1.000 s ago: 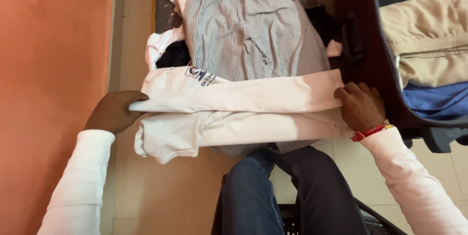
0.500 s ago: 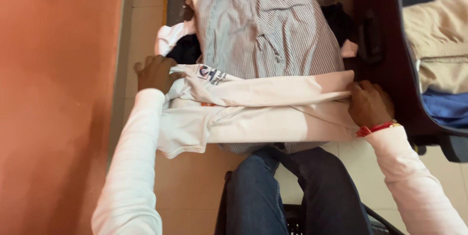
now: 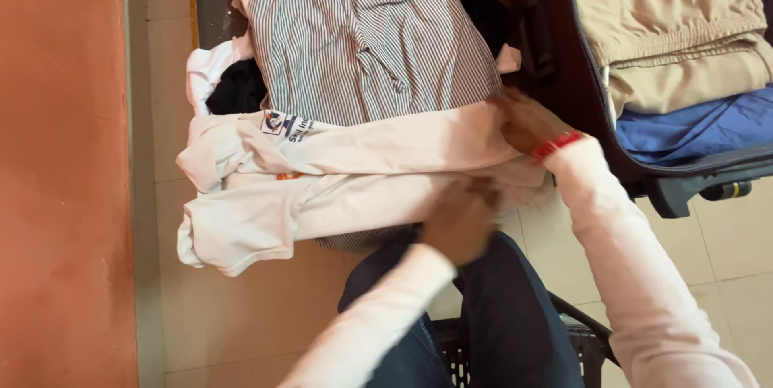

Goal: The person folds a pair of tan pants and a white polo shirt, then places them into a black suitcase.

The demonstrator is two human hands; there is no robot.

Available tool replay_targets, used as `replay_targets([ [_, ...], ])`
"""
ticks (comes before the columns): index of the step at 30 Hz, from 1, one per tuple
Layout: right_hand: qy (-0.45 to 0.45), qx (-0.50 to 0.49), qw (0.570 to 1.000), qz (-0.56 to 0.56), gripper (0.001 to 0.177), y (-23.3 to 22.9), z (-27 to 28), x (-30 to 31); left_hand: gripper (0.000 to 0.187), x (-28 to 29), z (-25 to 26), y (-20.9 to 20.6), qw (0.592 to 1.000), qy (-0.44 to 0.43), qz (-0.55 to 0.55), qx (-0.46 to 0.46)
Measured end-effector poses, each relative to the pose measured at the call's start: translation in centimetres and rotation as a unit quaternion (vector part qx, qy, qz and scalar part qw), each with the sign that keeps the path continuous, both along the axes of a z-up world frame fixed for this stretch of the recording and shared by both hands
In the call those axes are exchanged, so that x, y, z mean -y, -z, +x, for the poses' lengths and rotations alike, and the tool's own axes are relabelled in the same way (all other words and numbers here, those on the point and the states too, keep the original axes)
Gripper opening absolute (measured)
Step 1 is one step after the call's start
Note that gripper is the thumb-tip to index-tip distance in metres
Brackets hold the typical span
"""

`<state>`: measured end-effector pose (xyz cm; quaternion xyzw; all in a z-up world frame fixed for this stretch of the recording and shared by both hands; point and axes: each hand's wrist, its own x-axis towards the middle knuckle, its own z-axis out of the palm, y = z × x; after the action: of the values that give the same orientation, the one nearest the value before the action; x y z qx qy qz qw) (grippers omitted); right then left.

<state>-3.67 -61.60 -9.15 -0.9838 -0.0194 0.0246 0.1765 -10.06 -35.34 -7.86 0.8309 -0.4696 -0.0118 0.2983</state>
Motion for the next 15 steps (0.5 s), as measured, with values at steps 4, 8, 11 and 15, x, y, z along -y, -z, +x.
replay_targets([
  [4, 0.031, 0.045, 0.998, -0.023, 0.040, 0.9, 2.0, 1.0, 0.059, 8.9, -2.7, 2.7, 0.985, -0.092, -0.058, 0.136],
  [8, 0.073, -0.057, 0.991, -0.096, 0.027, 1.4, 2.7, 2.0, 0.028, 11.7, -2.1, 5.5, 0.980, -0.133, 0.011, 0.148],
  [11, 0.085, -0.045, 0.991, -0.089, 0.025, 1.2, 2.8, 2.4, 0.012, 11.2, -1.6, 5.1, 0.995, -0.080, 0.029, 0.051],
  [15, 0.112, -0.120, 0.982, -0.092, 0.029, -0.6, 4.4, 1.7, 0.030, 8.3, -1.1, 1.8, 0.983, -0.107, -0.129, -0.070],
])
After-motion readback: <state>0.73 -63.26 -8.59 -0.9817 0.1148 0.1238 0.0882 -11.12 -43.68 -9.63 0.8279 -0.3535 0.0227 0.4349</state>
